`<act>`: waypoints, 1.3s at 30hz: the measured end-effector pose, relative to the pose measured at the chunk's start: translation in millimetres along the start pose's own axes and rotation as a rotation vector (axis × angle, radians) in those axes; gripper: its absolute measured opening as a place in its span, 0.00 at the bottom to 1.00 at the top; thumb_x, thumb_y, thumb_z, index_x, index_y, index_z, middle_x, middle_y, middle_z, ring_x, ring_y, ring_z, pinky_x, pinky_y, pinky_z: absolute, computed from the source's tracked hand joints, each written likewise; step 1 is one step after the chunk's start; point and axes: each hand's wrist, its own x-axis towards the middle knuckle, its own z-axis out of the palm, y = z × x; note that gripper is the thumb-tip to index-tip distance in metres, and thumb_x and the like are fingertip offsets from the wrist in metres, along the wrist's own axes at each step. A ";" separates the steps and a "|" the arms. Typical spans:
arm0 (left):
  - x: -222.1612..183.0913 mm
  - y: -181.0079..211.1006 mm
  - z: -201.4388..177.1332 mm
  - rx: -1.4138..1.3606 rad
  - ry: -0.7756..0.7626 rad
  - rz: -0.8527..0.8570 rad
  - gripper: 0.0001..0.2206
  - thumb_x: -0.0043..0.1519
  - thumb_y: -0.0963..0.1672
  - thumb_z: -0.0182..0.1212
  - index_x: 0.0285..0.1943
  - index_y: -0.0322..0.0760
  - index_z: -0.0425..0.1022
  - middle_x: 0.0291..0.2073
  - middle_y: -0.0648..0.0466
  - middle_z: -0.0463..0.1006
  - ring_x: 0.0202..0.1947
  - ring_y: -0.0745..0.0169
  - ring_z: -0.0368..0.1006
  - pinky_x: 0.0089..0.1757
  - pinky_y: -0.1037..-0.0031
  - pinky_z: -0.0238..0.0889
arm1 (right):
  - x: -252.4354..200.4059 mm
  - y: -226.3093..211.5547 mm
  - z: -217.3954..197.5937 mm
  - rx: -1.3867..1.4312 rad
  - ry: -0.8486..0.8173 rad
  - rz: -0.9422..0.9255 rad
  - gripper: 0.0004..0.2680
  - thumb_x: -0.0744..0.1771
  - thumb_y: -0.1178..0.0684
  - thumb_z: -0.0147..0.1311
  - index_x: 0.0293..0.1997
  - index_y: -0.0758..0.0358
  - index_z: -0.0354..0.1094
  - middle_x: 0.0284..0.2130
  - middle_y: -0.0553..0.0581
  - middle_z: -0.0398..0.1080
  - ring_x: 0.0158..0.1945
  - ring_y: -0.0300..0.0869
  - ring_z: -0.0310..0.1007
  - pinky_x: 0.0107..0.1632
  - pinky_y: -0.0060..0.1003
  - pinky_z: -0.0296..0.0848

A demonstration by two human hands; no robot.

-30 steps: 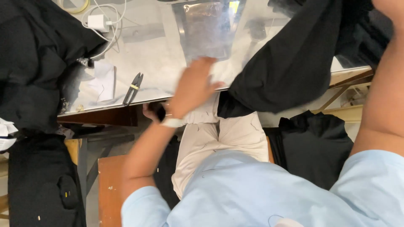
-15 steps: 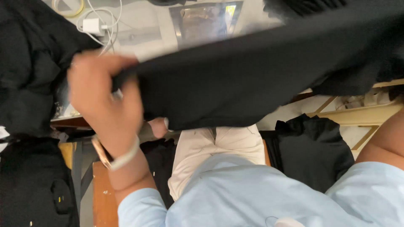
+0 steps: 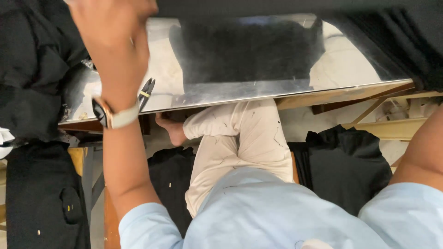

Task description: Trimming loose threads from black t-shirts using a small hand tool as part of a quality control process in a garment factory.

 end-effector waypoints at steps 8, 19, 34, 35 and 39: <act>-91.7 26.6 -9.8 -0.496 -1.073 -0.312 0.12 0.60 0.47 0.65 0.51 0.42 0.79 0.46 0.55 0.79 0.47 0.52 0.71 0.47 0.61 0.59 | 7.2 -48.7 74.5 0.045 -0.320 0.110 0.12 0.63 0.47 0.67 0.46 0.59 0.81 0.36 0.52 0.75 0.45 0.42 0.74 0.51 0.38 0.67; -25.0 -12.0 162.2 -0.599 -0.383 -0.255 0.08 0.73 0.44 0.52 0.48 0.34 0.74 0.44 0.49 0.72 0.45 0.48 0.69 0.46 0.61 0.62 | 256.5 -153.3 283.3 1.047 -0.055 0.120 0.16 0.70 0.47 0.57 0.61 0.58 0.59 0.50 0.58 0.74 0.51 0.44 0.76 0.52 0.37 0.73; -40.8 -16.6 171.9 -0.601 -0.583 -0.534 0.12 0.71 0.51 0.51 0.48 0.40 0.68 0.29 0.61 0.69 0.33 0.64 0.70 0.50 0.63 0.53 | 182.5 -173.0 257.3 0.900 0.110 -0.277 0.29 0.75 0.53 0.56 0.83 0.52 0.34 0.82 0.48 0.34 0.26 0.32 0.45 0.33 0.25 0.55; -40.1 -18.3 168.4 -0.607 -0.527 -0.536 0.12 0.72 0.51 0.52 0.43 0.41 0.67 0.26 0.63 0.64 0.28 0.67 0.67 0.49 0.66 0.53 | 181.0 -174.2 255.7 0.885 0.105 -0.275 0.29 0.75 0.54 0.56 0.82 0.52 0.33 0.82 0.49 0.34 0.24 0.32 0.46 0.30 0.26 0.53; -39.8 -19.4 167.1 -0.583 -0.491 -0.554 0.12 0.71 0.50 0.56 0.40 0.43 0.66 0.24 0.65 0.67 0.27 0.70 0.67 0.49 0.67 0.53 | 174.1 -178.0 255.6 0.877 0.101 -0.261 0.30 0.74 0.55 0.57 0.82 0.57 0.33 0.82 0.52 0.36 0.26 0.32 0.45 0.33 0.25 0.53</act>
